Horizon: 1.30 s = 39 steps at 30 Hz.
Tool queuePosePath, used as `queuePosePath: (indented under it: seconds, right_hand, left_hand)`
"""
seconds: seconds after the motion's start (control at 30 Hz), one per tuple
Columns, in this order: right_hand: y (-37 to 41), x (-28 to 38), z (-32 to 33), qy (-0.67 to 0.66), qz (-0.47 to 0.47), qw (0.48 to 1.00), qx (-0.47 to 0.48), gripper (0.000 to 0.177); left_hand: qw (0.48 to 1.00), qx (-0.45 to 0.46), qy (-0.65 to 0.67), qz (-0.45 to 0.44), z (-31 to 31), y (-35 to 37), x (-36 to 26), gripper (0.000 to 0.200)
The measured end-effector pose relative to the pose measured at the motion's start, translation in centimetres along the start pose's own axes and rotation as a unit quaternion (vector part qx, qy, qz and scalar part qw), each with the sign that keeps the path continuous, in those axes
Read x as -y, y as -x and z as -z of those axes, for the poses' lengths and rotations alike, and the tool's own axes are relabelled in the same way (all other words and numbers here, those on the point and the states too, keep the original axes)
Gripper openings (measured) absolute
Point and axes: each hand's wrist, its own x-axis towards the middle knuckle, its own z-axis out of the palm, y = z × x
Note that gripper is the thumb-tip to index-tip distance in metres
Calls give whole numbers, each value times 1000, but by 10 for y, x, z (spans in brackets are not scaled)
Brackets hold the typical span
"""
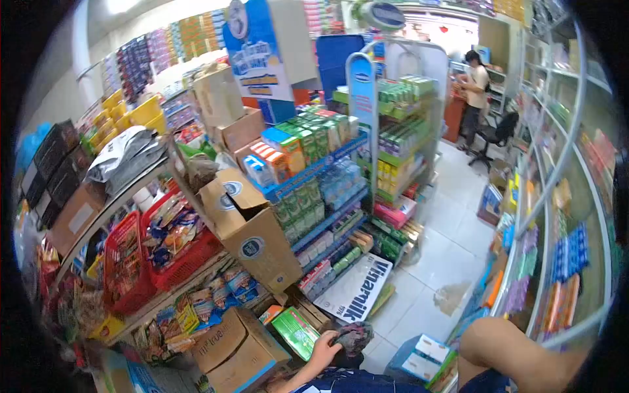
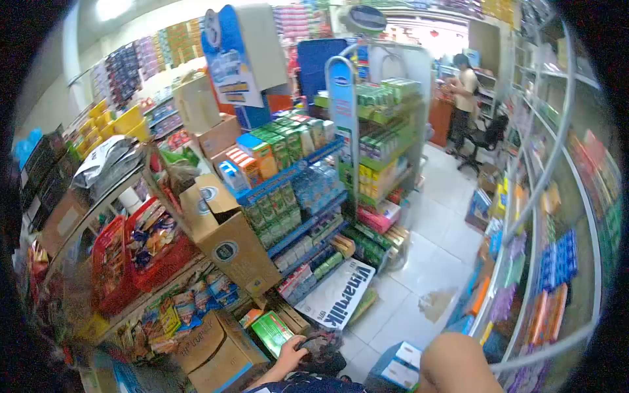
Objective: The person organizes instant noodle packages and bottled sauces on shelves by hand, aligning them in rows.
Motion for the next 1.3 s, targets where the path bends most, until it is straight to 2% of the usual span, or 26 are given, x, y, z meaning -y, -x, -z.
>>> queuePosePath:
  seconds: [0.07, 0.1, 0.17, 0.23, 0.27, 0.3, 0.5, 0.53, 0.57, 0.6, 0.63, 0.67, 0.7, 0.77, 0.8, 0.83, 0.9, 1.0, 1.03, 1.07, 1.1, 1.13, 1.17, 1.2, 1.23, 1.3]
  right_hand:
    - [18, 35, 29, -13, 1, 1000, 5, 22]
    - [10, 49, 63, -26, -10, 1000, 3, 23]
    - [0, 52, 101, -30, -11, 999, 2, 23]
    - [-78, -97, 154, -22, -13, 1000, 2, 24]
    - [-99, -137, 170, -11, -15, 1000, 5, 24]
    - [-100, -130, 177, 1, -14, 1000, 11, 24]
    - [-99, -107, 214, 69, 4, 997, 44, 27]
    - [-39, -90, 271, 40, -66, 994, -79, 18]
    - [-28, -150, 300, 317, -194, 923, -101, 16]
    - [-22, -222, 321, 562, -305, 760, -119, 34]
    - [6, -241, 344, 506, -486, 707, -88, 56]
    - [45, -263, 355, 455, -571, 676, -103, 75]
    - [79, -279, 360, 394, -589, 694, -128, 79]
    - [113, -307, 360, 316, -572, 723, -222, 80]
    - [113, -318, 362, 298, -557, 731, -259, 79]
    - [113, -327, 364, 275, -540, 738, -295, 77]
    - [132, -337, 379, 417, -470, 735, -253, 68]
    - [106, -320, 406, 314, -547, 715, -300, 49]
    - [106, -319, 416, 305, -561, 717, -279, 47]
    - [102, -317, 424, 332, -553, 739, -194, 47]
    - [99, -317, 432, 353, -540, 756, -109, 48]
    - [102, -320, 441, 298, -604, 732, -105, 50]
    - [77, -317, 450, 388, -581, 715, 25, 45]
    - [48, -309, 463, 445, -548, 703, 88, 44]
    - [10, -302, 471, 498, -508, 687, 150, 43]
    - [-70, -286, 463, 244, -463, 850, -65, 39]
  left_hand:
    - [997, 5, -8, 73, 11, -12, -4, 31]
    - [998, -54, 11, 10, 14, -32, 9, 31]
    - [997, -56, -39, 20, 29, -59, -2, 30]
    - [995, -93, -31, -16, 34, -87, 0, 29]
    - [995, -95, -21, -17, 37, -101, -8, 30]
    - [996, -89, -22, 10, 43, -115, -26, 31]
    - [995, -63, 8, -70, 53, -177, -60, 34]
    - [996, -48, 10, -72, 55, -184, -70, 33]
    - [996, -40, 6, -74, 54, -191, -76, 33]
    - [993, -73, 33, -87, 50, -196, -82, 31]
    - [987, -107, 61, -100, 45, -201, -88, 29]
    - [981, -139, 88, -99, 40, -206, -95, 27]
    - [983, -129, 85, -98, 34, -210, -91, 27]
    - [956, -226, 154, -103, 19, -221, -80, 29]
    - [941, -264, 206, -47, 14, -224, -91, 32]
    - [952, -281, 100, -67, 13, -227, -81, 33]
    - [951, -251, -45, -177, 9, -236, -75, 37]
    - [970, -176, -10, -165, 14, -238, -61, 50]
    - [975, -142, 30, -165, 14, -244, -63, 56]
    - [959, -204, 88, -177, 8, -254, -74, 68]
    - [947, -220, 221, -80, -3, -257, -81, 72]
    - [934, -246, 256, -52, -4, -268, -80, 68]
    - [917, -273, 289, -22, -2, -278, -78, 64]
    - [932, -308, 189, -4, 3, -283, -76, 57]
    - [928, -326, 181, -3, 7, -282, -75, 57]
    - [910, -363, 202, -5, 14, -293, -77, 54]
